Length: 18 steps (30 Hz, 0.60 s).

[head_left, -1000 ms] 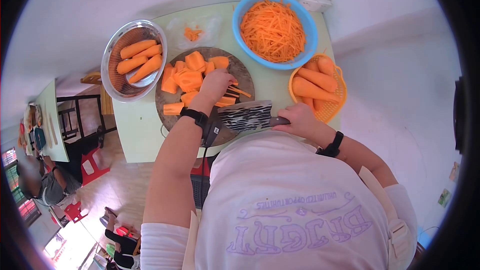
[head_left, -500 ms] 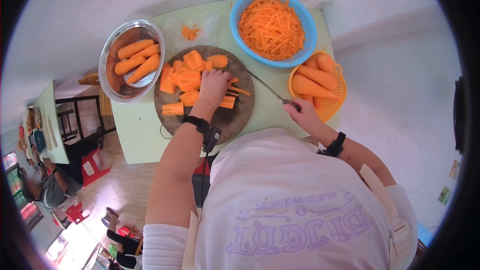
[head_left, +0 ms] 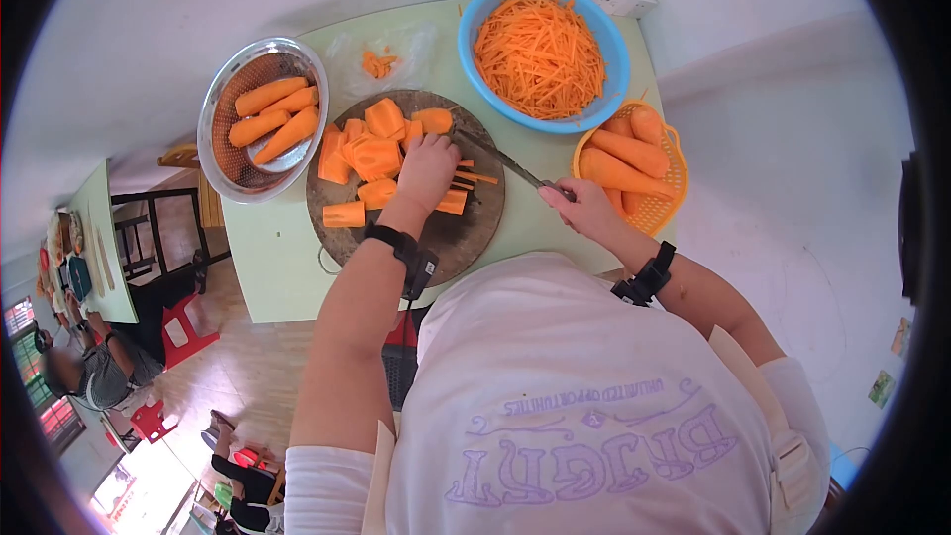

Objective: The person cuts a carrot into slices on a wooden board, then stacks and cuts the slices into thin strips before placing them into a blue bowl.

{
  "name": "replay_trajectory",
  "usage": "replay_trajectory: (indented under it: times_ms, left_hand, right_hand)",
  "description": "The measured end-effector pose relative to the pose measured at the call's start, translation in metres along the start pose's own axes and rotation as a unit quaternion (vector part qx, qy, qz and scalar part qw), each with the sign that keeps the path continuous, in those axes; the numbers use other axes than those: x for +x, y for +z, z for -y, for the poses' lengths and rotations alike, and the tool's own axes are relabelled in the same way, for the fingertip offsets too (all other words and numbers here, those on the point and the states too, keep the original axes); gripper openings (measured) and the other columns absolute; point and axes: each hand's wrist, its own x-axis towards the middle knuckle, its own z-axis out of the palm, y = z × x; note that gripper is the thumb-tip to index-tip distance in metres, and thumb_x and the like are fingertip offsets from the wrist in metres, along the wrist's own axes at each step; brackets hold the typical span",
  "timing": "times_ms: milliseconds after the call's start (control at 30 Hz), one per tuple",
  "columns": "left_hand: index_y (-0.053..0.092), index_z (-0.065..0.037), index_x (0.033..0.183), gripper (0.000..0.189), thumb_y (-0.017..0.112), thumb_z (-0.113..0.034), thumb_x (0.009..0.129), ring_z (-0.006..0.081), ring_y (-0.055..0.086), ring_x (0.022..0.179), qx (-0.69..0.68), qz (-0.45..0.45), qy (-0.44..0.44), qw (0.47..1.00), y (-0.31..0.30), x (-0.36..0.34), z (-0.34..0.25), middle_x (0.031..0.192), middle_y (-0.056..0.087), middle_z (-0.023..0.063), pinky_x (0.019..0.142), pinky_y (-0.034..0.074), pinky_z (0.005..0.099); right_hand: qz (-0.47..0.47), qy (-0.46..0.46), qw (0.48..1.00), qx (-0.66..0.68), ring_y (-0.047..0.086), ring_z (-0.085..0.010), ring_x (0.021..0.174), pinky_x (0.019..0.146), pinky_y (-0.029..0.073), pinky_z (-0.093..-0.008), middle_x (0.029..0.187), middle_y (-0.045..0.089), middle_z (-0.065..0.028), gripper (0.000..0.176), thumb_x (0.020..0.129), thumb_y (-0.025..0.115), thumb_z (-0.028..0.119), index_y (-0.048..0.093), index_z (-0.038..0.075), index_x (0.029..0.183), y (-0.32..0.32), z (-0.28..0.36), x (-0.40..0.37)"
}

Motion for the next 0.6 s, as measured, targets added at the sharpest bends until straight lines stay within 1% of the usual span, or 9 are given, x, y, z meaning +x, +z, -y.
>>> replay_trajectory:
  times_ms: [33,67,133,267,367,433,467,533,600]
  left_hand:
    - [0.067,-0.013,0.089,0.009,0.06,-0.016,0.084,0.0191,0.055,0.099,0.028,0.009,0.058,0.998,-0.002,0.002,0.003,0.091,0.06,0.002,0.087,0.04,0.0344]
    - [0.067,-0.013,0.089,0.009,0.06,-0.016,0.084,0.0191,0.055,0.099,0.027,0.008,0.059,0.998,-0.006,0.003,0.004,0.091,0.06,0.002,0.087,0.04,0.0344]
    - [0.066,-0.013,0.09,0.011,0.057,-0.014,0.084,0.0188,0.054,0.099,0.07,0.036,0.126,0.989,-0.014,0.006,0.005,0.092,0.059,0.0018,0.088,0.04,0.0334]
    - [0.065,-0.013,0.09,0.011,0.058,-0.013,0.082,0.0199,0.053,0.1,0.074,0.025,0.153,0.985,-0.013,0.002,0.009,0.092,0.058,0.0014,0.089,0.04,0.0341]
    - [0.064,-0.014,0.09,0.01,0.059,-0.012,0.081,0.0207,0.053,0.1,-0.009,-0.052,0.111,0.992,0.001,-0.004,0.009,0.09,0.058,0.0015,0.091,0.04,0.035]
    - [0.063,-0.013,0.087,0.008,0.06,-0.011,0.08,0.0225,0.055,0.096,-0.07,-0.133,0.05,0.987,0.003,-0.008,0.007,0.088,0.057,0.0028,0.089,0.042,0.0356]
    - [0.063,-0.013,0.087,0.008,0.06,-0.011,0.08,0.0225,0.055,0.096,-0.07,-0.132,0.05,0.987,0.005,-0.012,0.005,0.088,0.057,0.0028,0.089,0.042,0.0356]
    - [0.065,-0.009,0.09,0.015,0.069,-0.008,0.076,0.0247,0.057,0.091,-0.162,-0.137,-0.01,0.977,0.008,-0.019,0.001,0.09,0.059,0.0049,0.082,0.046,0.0371]
    - [0.065,-0.009,0.092,0.016,0.066,-0.007,0.076,0.0248,0.058,0.091,-0.172,-0.159,-0.003,0.972,0.01,-0.023,-0.005,0.089,0.059,0.0048,0.082,0.047,0.0366]
  right_hand:
    - [0.01,0.018,1.0,0.012,0.053,-0.0141,0.056,0.054,0.044,-0.0309,0.063,0.056,-0.0071,0.048,0.093,0.062,0.045,0.064,-0.002,0.087,0.0,-0.001,0.0]
    - [0.01,0.018,1.0,0.011,0.053,-0.0141,0.056,0.054,0.044,-0.0309,0.063,0.056,-0.0071,0.048,0.093,0.062,0.045,0.064,-0.002,0.087,0.0,-0.001,-0.001]
    - [0.026,0.052,0.998,0.02,0.051,-0.0125,0.054,0.051,0.043,-0.0299,0.063,0.055,-0.0053,0.049,0.093,0.061,0.048,0.062,0.0,0.085,0.001,-0.001,-0.005]
    - [0.048,0.065,0.996,0.036,0.051,-0.0121,0.054,0.049,0.042,-0.0299,0.062,0.054,-0.0038,0.049,0.093,0.06,0.049,0.061,0.0,0.086,0.003,-0.008,-0.007]
    - [0.054,0.092,0.993,0.056,0.05,-0.0123,0.053,0.049,0.042,-0.03,0.063,0.054,-0.0032,0.05,0.094,0.059,0.05,0.061,0.0,0.085,0.004,-0.012,-0.008]
    - [0.06,0.086,0.993,0.05,0.05,-0.0123,0.054,0.05,0.042,-0.0297,0.063,0.054,-0.0036,0.051,0.094,0.058,0.051,0.061,0.0,0.086,0.004,-0.009,-0.01]
    - [0.061,0.086,0.993,0.051,0.05,-0.0123,0.054,0.05,0.042,-0.0297,0.063,0.054,-0.0036,0.051,0.094,0.058,0.051,0.061,0.0,0.086,0.004,-0.008,-0.011]
    - [0.048,0.07,0.996,0.021,0.053,-0.0138,0.057,0.054,0.043,-0.031,0.065,0.055,-0.0055,0.053,0.094,0.058,0.051,0.063,-0.002,0.088,0.004,-0.007,-0.011]
    - [0.043,0.057,0.997,0.006,0.054,-0.0155,0.06,0.056,0.044,-0.0322,0.066,0.056,-0.007,0.053,0.094,0.058,0.051,0.063,-0.002,0.089,0.003,-0.004,-0.01]
